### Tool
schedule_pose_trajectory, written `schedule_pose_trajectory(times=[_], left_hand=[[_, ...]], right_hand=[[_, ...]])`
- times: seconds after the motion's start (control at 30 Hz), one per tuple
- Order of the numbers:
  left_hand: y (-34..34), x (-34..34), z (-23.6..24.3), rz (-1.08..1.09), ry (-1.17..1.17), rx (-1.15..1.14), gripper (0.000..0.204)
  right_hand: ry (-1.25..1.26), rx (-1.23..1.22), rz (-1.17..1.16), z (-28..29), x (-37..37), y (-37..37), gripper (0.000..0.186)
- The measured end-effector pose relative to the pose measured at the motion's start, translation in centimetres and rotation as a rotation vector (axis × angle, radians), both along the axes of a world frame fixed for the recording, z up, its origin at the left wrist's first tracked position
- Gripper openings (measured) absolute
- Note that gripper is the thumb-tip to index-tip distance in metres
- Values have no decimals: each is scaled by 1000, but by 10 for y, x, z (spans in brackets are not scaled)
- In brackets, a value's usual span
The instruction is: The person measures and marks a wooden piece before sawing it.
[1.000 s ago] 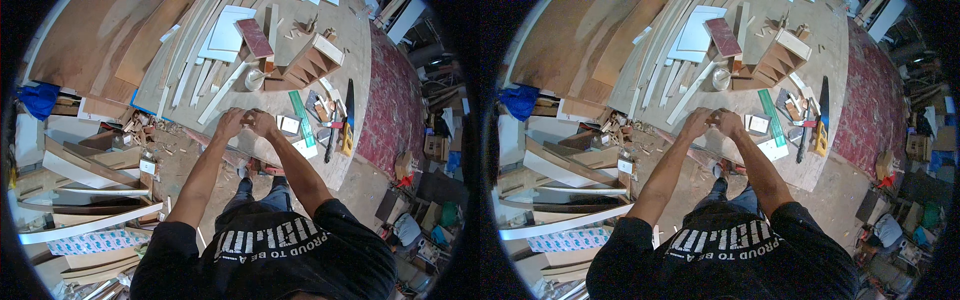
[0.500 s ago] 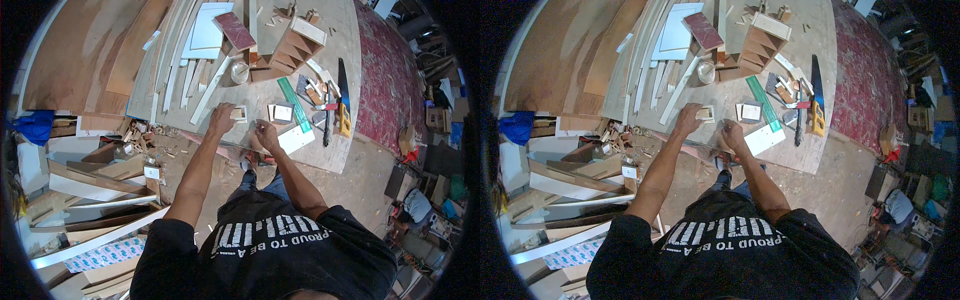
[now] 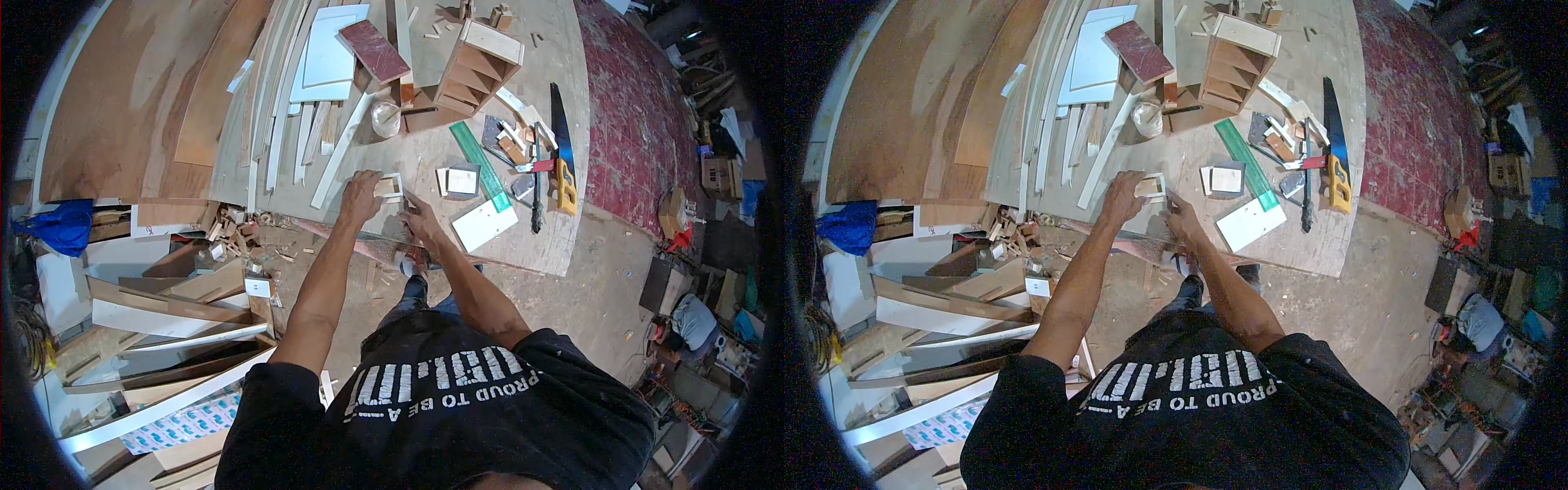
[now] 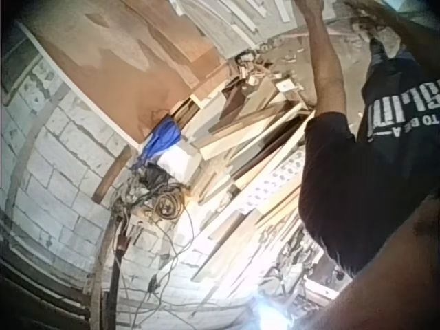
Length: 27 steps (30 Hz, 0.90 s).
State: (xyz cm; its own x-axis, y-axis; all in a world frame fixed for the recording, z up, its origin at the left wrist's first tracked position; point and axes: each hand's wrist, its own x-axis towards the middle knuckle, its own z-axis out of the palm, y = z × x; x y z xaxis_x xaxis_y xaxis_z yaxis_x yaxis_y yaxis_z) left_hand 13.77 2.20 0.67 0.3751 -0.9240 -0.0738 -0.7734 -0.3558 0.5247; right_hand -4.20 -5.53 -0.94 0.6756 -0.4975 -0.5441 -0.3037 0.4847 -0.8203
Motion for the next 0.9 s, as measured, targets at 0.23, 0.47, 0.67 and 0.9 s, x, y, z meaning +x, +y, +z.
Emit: schedule_pose_trajectory(times=[0.23,0.47,0.67,0.9], left_hand=[[-4,-2,7,10,6,1,58],[0,-5,10,34,-31,-14,54],[8,3,-2,104,106,-62,58],[48,4,-18,490,470,-203,71]], right_hand=[[201,-903,209,-5,-6,-17,56],[263,-1308,711,33,53,-50,57],[199,-1332,807,35,63,-54,53],[244,-1353,829,30,65,-54,50]])
